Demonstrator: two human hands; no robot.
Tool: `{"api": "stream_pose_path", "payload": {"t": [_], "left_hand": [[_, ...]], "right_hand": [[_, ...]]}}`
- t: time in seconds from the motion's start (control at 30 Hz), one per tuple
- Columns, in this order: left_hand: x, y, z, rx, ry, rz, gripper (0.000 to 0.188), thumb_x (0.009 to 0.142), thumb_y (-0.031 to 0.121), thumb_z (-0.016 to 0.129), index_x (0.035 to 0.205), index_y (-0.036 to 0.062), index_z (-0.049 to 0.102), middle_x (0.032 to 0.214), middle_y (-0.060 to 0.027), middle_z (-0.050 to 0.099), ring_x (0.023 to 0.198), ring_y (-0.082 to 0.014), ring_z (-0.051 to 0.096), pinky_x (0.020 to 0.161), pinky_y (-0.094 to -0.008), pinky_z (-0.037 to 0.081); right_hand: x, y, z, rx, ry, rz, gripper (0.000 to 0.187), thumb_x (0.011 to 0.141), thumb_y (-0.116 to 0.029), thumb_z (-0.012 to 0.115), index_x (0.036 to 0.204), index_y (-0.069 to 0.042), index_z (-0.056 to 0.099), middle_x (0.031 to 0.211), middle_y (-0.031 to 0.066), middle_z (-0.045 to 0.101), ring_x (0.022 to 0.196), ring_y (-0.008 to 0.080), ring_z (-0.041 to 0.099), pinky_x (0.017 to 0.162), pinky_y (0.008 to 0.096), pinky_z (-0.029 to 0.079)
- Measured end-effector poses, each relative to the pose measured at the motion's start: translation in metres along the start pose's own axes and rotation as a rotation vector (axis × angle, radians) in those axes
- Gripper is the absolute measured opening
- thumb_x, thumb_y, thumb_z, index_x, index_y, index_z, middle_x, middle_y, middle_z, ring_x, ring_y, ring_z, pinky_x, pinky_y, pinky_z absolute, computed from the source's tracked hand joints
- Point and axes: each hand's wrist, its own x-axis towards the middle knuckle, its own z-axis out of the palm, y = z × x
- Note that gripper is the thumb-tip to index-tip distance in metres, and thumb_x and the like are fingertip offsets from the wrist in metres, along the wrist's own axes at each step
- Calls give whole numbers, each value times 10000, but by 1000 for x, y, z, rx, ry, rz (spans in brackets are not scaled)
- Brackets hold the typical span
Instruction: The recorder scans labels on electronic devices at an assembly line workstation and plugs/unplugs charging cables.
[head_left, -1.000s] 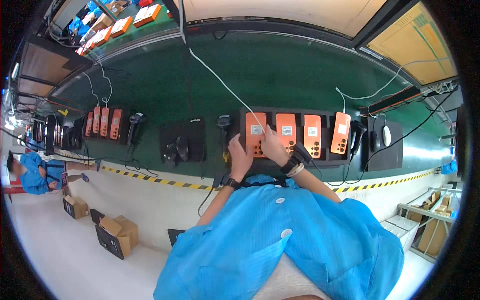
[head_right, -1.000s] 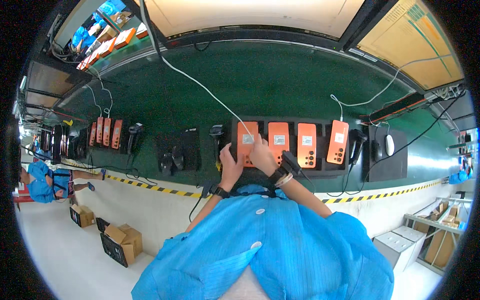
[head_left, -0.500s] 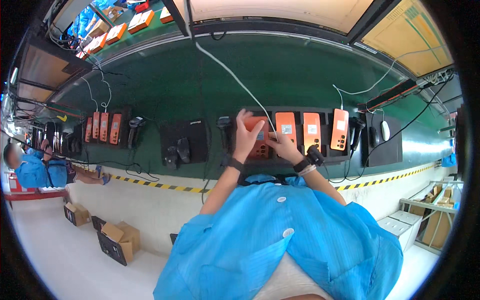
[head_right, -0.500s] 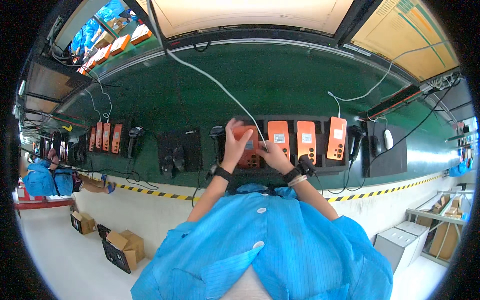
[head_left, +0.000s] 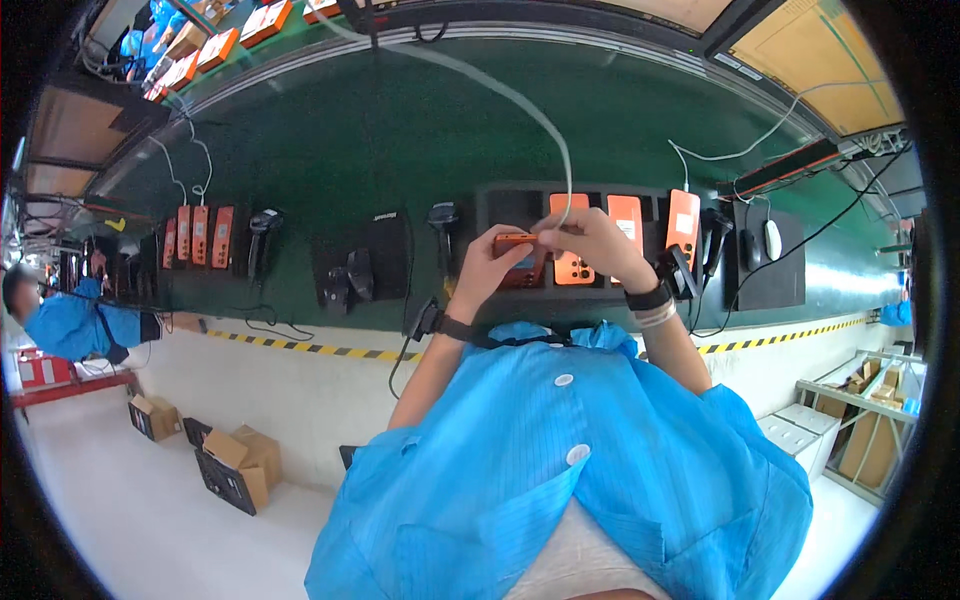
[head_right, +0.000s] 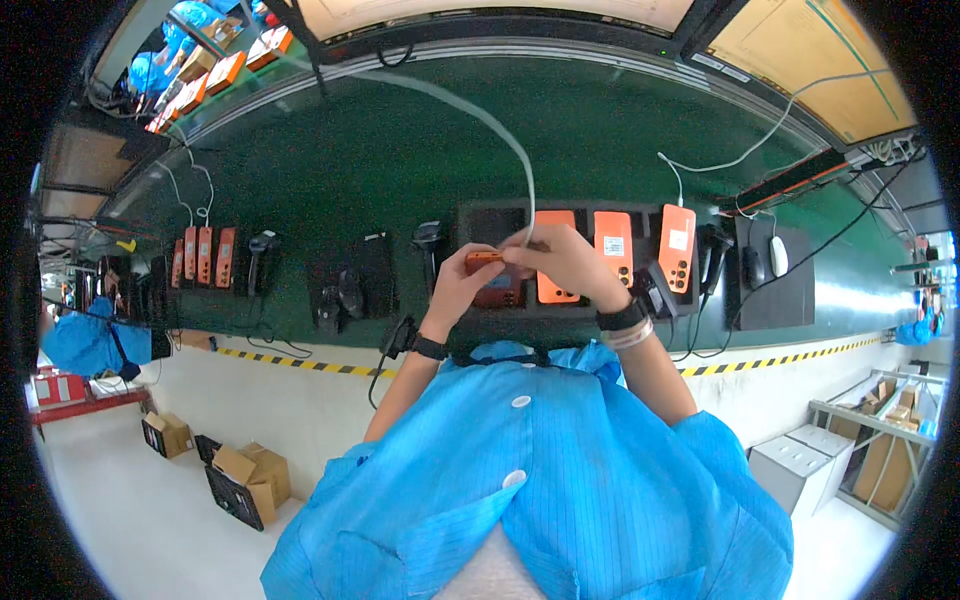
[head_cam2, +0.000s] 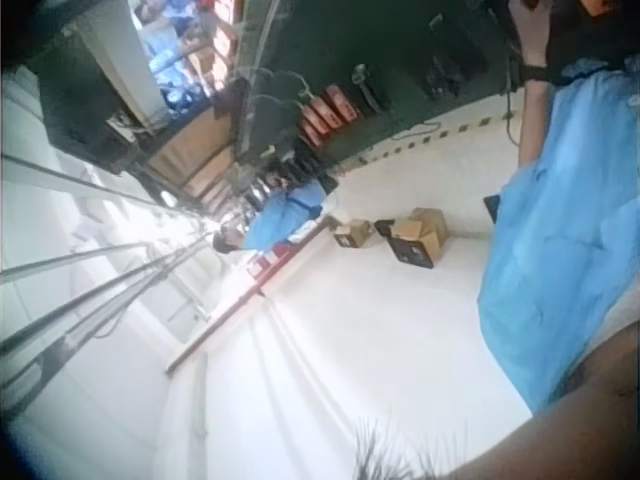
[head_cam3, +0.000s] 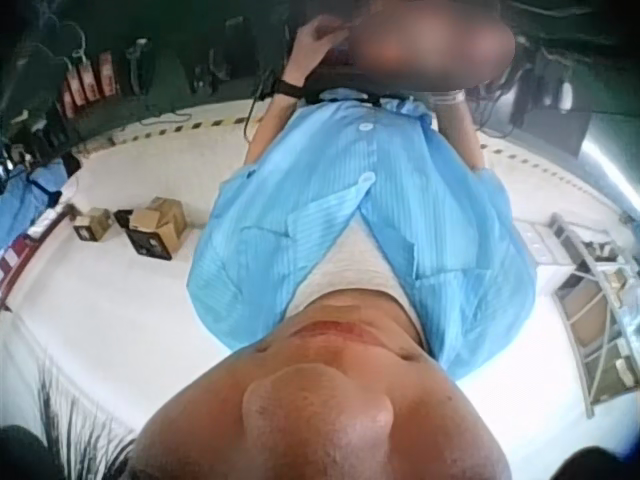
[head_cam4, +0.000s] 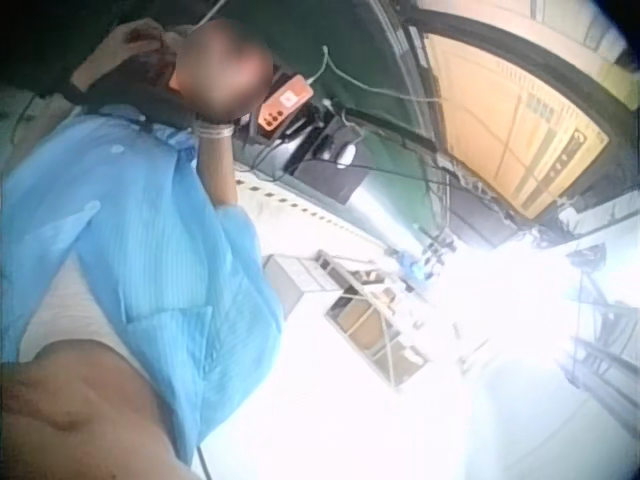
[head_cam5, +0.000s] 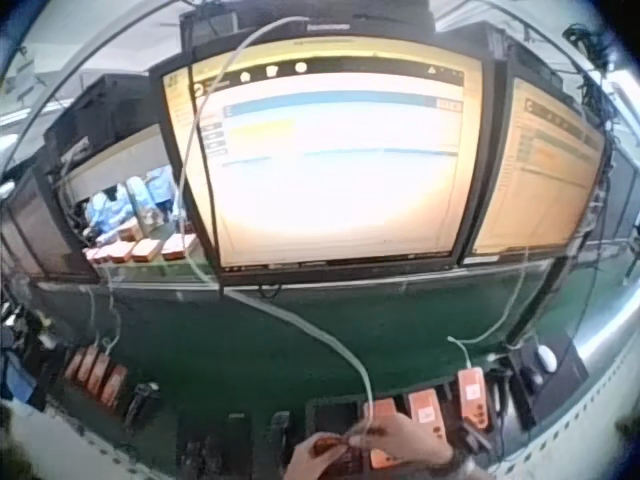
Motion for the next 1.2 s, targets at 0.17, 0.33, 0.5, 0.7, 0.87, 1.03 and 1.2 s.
{"api": "stream_pose_path", "payload": {"t": [0.17, 0.33, 0.5, 0.7, 0.87, 1.03, 1.2], "left_hand": [[-9, -5, 3, -68, 6, -47, 241, 915, 69, 702, 1140, 5, 643, 1064, -57, 698, 984, -116, 644, 887, -271, 500], [-12, -5, 3, -90, 15, -52, 275, 910, 71, 712, 1164, 3, 632, 1074, -64, 701, 991, -117, 645, 888, -276, 503], [-16, -7, 6, -152, 22, -76, 273, 902, 79, 724, 1151, 9, 639, 1040, -54, 704, 967, -116, 645, 881, -277, 504], [-32, -19, 15, -194, 197, 44, 371, 916, 90, 707, 1247, 16, 558, 1122, -52, 640, 1040, -139, 614, 906, -288, 502], [-86, -42, -12, -133, 536, 16, 305, 967, 117, 650, 1234, 8, 552, 1116, -55, 641, 1049, -156, 617, 927, -304, 504], [-182, -71, -56, -116, 818, -241, 281, 1002, 234, 602, 1155, 0, 627, 965, -67, 709, 902, -159, 663, 799, -298, 527], [-260, -99, -106, 18, 958, -421, 293, 978, 210, 590, 1132, -32, 651, 921, -90, 721, 843, -160, 670, 751, -289, 532]], "right_hand": [[18, 2, 23, 108, 101, -132, 254, 944, -169, 667, 1074, 45, 711, 782, 92, 708, 710, 129, 670, 614, 280, 512], [18, 3, 26, 4, 31, -92, 249, 942, -168, 663, 1052, 51, 707, 792, 119, 708, 691, 133, 663, 615, 283, 515], [14, -1, 27, -156, 33, -125, 216, 917, -179, 667, 1012, 9, 717, 839, 143, 707, 730, 239, 689, 652, 345, 531], [19, 8, 30, -413, 33, -362, 239, 902, -247, 658, 957, -22, 716, 975, 160, 694, 946, 344, 665, 806, 426, 527], [46, 51, 21, -278, -38, -212, 399, 896, -176, 711, 1236, -5, 592, 1030, 160, 688, 957, 285, 679, 822, 382, 525], [102, 92, -4, -125, 104, -172, 323, 852, -53, 643, 1160, 44, 639, 983, 137, 708, 891, 197, 673, 802, 315, 520], [101, 64, 27, -922, 241, -178, 347, 892, -156, 631, 1166, 54, 589, 1192, 263, 560, 1120, 420, 536, 984, 471, 437]]}}
